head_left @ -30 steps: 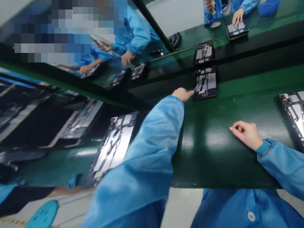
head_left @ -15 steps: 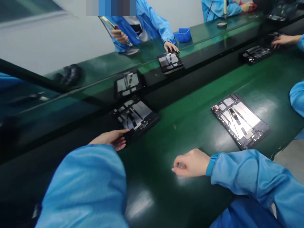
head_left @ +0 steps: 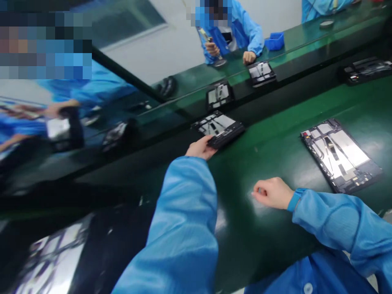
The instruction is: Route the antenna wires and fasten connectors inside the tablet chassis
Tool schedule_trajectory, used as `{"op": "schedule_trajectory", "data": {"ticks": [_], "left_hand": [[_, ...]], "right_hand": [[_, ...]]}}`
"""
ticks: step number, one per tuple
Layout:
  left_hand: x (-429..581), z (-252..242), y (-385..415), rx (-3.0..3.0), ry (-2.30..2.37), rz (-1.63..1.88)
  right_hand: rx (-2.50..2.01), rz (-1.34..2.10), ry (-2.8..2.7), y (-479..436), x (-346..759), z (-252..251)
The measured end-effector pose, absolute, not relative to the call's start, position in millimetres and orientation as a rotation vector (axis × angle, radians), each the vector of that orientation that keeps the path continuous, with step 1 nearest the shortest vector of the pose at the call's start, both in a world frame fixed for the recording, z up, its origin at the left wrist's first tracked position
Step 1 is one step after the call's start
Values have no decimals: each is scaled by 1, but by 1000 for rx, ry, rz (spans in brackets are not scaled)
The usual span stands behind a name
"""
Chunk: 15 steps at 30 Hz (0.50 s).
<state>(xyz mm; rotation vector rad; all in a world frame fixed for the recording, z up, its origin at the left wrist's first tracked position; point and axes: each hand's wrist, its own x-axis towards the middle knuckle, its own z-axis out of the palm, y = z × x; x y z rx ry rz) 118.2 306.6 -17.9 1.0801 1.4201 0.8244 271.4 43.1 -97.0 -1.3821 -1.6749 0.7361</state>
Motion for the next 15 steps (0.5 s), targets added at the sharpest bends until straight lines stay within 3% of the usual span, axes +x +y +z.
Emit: {"op": "schedule_trajectory", "data": {"ticks": [6, 10, 15], "left_hand": [[122, -28, 224, 704, 1246, 1007], [94, -44, 121, 795, 1079, 770], [68, -54, 27, 968, 951, 382]], "right_hand": [[-1336, 491, -957, 55, 294, -98], [-1349, 340, -663, 76, 330, -104], [-1367, 406, -907, 82, 353, -103]]}}
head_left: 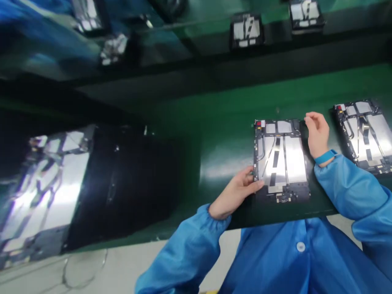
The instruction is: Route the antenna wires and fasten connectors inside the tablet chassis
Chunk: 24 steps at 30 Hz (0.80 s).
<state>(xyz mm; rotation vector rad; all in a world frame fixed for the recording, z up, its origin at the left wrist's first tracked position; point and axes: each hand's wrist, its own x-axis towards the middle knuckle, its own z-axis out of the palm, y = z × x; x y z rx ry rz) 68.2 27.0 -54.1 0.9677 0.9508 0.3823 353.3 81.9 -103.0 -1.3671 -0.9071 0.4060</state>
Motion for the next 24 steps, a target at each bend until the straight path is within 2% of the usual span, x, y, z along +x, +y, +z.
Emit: {"op": "schedule_trajectory", "data": {"ticks": [3, 7, 11, 15, 19, 21, 24], "left_hand": [[63, -49, 9, 1392, 1073, 230], [70, -33, 6, 2076, 1331, 190], [98, -16, 4, 2399, 1310, -79], [125, -4, 1, 2488, 1395, -270], [134, 2, 6, 2458, 1321, -382], [129, -1, 9, 2427, 1299, -327], [112, -17, 10, 2261, 1330, -27]], "right_hand": [[-1431, 476, -1192, 73, 350, -92], [-1544, 457, -1477, 63, 344, -72], [-1788, 374, -1639, 68, 334, -51], [-2172, 244, -1760, 84, 312, -35], [-2199, 298, -1851, 96, 292, -33], [-2103, 293, -1864, 97, 289, -34], [-1971, 248, -1842, 91, 292, -38]]}}
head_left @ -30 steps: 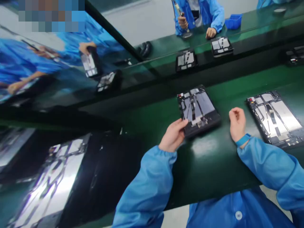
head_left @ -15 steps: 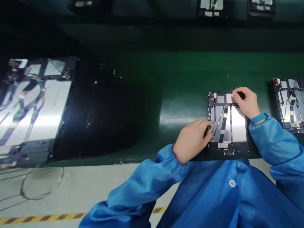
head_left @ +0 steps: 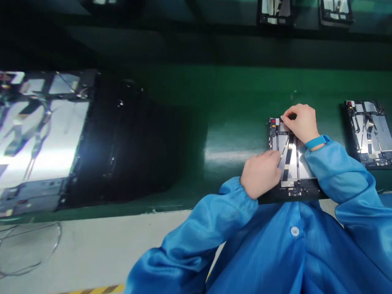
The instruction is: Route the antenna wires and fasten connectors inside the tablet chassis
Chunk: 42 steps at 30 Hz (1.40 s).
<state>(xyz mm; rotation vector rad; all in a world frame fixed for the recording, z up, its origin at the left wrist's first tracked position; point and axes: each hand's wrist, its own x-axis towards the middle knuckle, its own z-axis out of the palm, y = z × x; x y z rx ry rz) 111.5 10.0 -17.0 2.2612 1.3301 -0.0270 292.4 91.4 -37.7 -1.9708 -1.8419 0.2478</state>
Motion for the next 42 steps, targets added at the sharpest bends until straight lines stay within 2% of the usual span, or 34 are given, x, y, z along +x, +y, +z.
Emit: {"op": "schedule_trajectory", "data": {"ticks": [4, 7, 10, 13, 19, 26, 39, 42], "left_hand": [[80, -55, 13, 1701, 1298, 477], [63, -77, 22, 1402, 1235, 650], [59, -79, 31, 1444, 1451, 769], [68, -66, 42, 1738, 1702, 897], [91, -52, 78, 2042, 1374, 660], [88, -62, 113, 1437, 899, 397], [90, -60, 101, 1310, 1001, 500], [92, -54, 102, 1378, 1053, 415]], "right_hand": [[-1849, 328, -1800, 75, 303, -41], [-1804, 299, -1833, 58, 307, -41], [-1789, 243, -1892, 38, 306, -38], [-1716, 276, -1911, 21, 305, -37], [-1447, 476, -1812, 12, 310, -49], [-1453, 527, -1838, 13, 310, -57], [-1461, 516, -1872, 13, 307, -57], [-1437, 525, -1848, 12, 307, -56]]}}
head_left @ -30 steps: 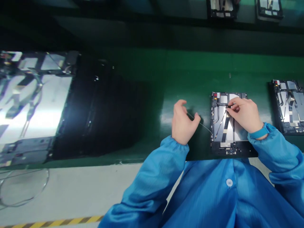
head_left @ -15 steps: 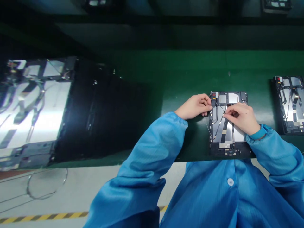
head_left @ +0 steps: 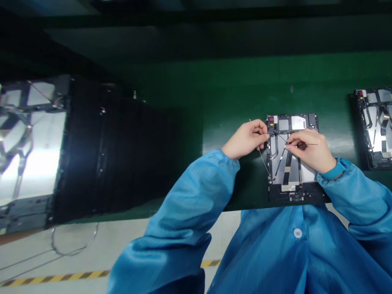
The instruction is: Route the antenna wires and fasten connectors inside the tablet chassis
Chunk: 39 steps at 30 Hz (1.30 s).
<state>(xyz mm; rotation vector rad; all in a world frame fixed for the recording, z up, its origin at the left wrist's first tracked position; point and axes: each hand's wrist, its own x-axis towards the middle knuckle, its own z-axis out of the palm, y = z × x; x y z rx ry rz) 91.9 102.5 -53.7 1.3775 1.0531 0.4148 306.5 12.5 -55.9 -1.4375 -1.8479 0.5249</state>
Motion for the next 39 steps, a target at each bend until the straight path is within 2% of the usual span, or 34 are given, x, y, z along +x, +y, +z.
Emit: {"op": "schedule_trajectory", "data": {"ticks": [5, 10, 15, 25, 32, 36, 39], "left_hand": [[96, -34, 119, 1890, 1137, 254], [107, -17, 136, 2270, 990, 115], [122, -11, 146, 2336, 915, -31], [122, -4, 137, 2477, 910, -93], [129, 5, 77, 2475, 1231, -156], [151, 9, 53, 2448, 1379, -298], [162, 9, 49, 2422, 1447, -323]], "right_hand": [[-1472, 511, -1821, 11, 311, -51], [-1489, 471, -1828, 12, 322, -50], [-1472, 466, -1842, 15, 326, -51], [-1635, 376, -1647, 30, 337, -53], [-1663, 81, -2083, 34, 329, -40], [-1595, 212, -2187, 25, 339, -32], [-1582, 408, -2023, 19, 349, -34]]}}
